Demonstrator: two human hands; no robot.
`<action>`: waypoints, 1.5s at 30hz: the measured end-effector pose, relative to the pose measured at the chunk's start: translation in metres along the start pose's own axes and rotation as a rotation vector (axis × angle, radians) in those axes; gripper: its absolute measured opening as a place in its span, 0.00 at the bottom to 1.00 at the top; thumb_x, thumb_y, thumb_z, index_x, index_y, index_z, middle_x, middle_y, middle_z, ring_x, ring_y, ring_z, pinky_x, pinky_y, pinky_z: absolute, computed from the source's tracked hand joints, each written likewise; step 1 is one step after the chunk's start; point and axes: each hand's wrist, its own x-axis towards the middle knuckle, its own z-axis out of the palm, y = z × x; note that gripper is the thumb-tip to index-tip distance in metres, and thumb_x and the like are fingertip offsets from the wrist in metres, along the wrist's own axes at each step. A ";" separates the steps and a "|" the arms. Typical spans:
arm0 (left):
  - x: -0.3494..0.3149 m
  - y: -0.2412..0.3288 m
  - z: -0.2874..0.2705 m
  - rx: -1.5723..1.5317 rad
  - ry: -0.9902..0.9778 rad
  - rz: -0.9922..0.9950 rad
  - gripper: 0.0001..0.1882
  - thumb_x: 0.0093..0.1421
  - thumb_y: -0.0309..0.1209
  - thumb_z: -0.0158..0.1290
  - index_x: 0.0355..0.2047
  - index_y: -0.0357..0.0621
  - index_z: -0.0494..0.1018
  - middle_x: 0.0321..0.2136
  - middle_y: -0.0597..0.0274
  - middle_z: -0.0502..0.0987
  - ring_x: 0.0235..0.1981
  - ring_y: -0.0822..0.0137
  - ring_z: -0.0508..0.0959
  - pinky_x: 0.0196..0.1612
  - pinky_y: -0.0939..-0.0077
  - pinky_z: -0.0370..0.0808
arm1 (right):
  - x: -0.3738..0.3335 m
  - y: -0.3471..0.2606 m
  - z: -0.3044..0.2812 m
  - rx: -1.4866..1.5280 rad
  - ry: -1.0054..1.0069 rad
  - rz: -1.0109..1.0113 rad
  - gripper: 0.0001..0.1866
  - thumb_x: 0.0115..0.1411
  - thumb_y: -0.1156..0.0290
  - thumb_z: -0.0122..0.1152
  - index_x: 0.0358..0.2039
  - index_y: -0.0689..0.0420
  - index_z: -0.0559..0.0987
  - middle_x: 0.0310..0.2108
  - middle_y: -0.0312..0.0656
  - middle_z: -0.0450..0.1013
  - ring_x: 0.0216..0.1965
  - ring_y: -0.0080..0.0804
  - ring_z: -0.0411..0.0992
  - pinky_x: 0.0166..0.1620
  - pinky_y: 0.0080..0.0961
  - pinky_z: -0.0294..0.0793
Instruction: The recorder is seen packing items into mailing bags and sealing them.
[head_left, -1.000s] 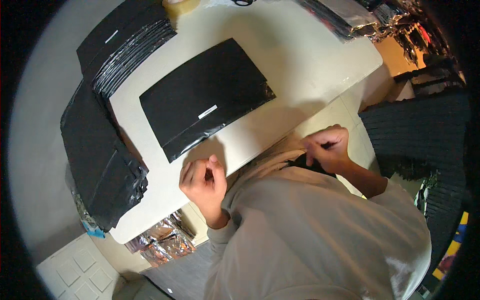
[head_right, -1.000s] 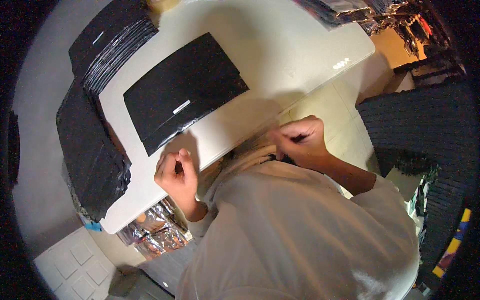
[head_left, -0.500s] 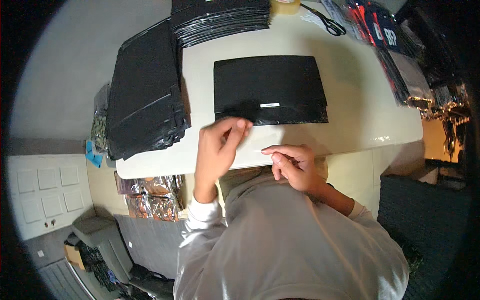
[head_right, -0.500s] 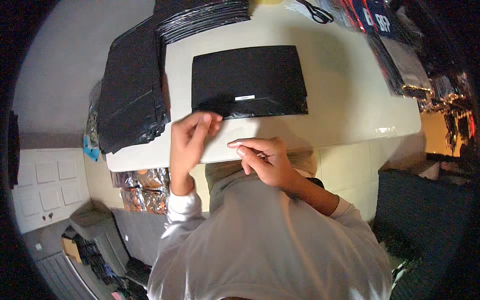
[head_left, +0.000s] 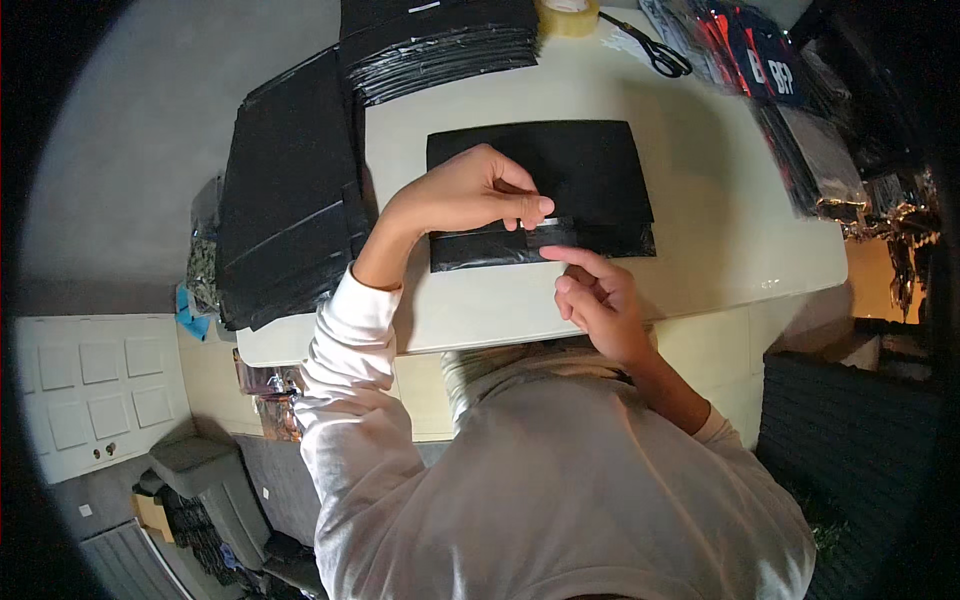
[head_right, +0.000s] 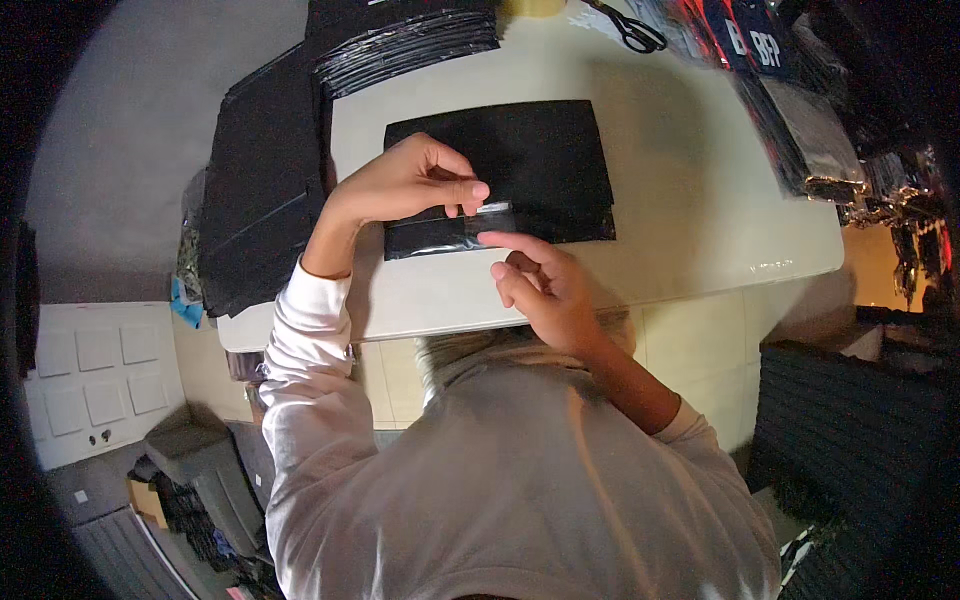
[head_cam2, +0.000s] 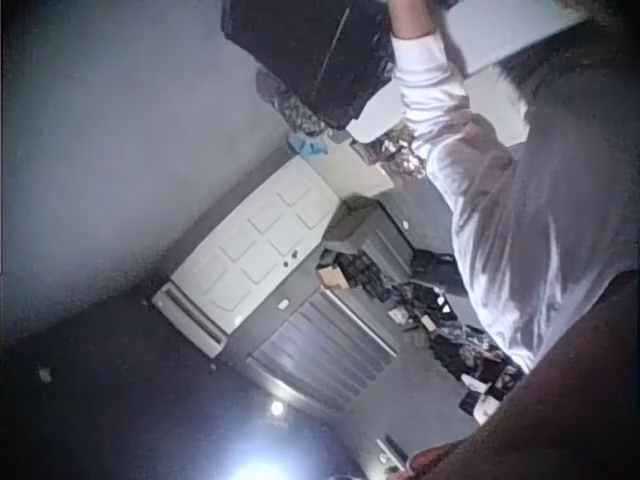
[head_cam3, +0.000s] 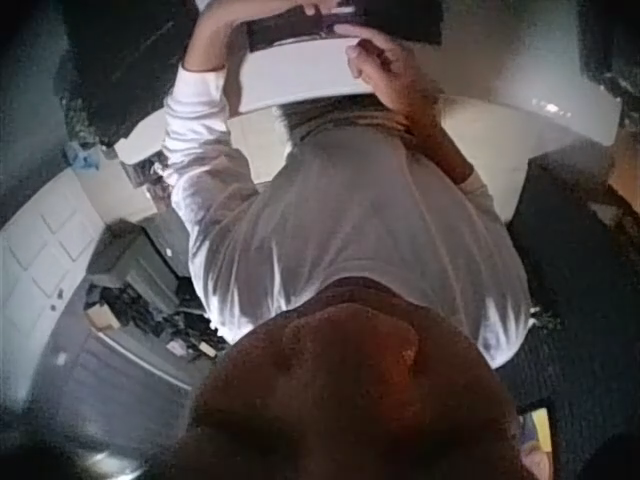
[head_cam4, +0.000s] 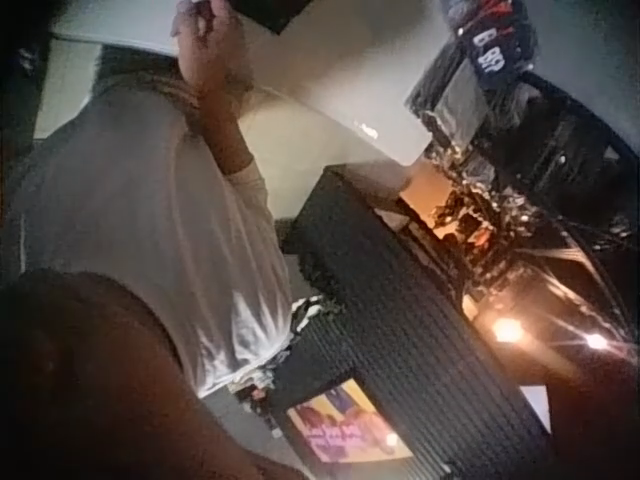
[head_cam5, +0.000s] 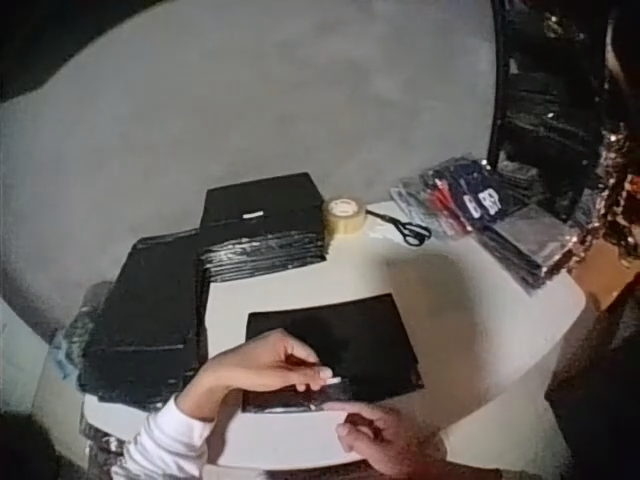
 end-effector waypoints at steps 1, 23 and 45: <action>0.002 -0.004 0.001 -0.004 -0.002 0.001 0.19 0.68 0.43 0.62 0.35 0.36 0.85 0.27 0.63 0.84 0.28 0.75 0.79 0.33 0.78 0.77 | 0.001 -0.001 -0.001 0.035 -0.004 0.038 0.20 0.71 0.75 0.57 0.62 0.59 0.77 0.23 0.30 0.70 0.23 0.13 0.63 0.26 0.16 0.60; 0.000 -0.026 0.008 0.070 0.160 0.052 0.08 0.63 0.28 0.67 0.38 0.35 0.85 0.30 0.65 0.86 0.29 0.78 0.78 0.36 0.79 0.76 | 0.008 -0.012 -0.005 0.004 -0.162 0.179 0.32 0.68 0.77 0.59 0.72 0.53 0.65 0.29 0.35 0.75 0.20 0.15 0.63 0.23 0.15 0.61; 0.002 -0.025 0.023 0.241 0.345 -0.001 0.09 0.57 0.34 0.70 0.35 0.42 0.89 0.27 0.57 0.83 0.26 0.70 0.80 0.29 0.74 0.74 | 0.015 -0.016 -0.021 0.367 -0.320 0.491 0.41 0.70 0.70 0.54 0.78 0.50 0.47 0.30 0.44 0.75 0.13 0.16 0.58 0.17 0.17 0.56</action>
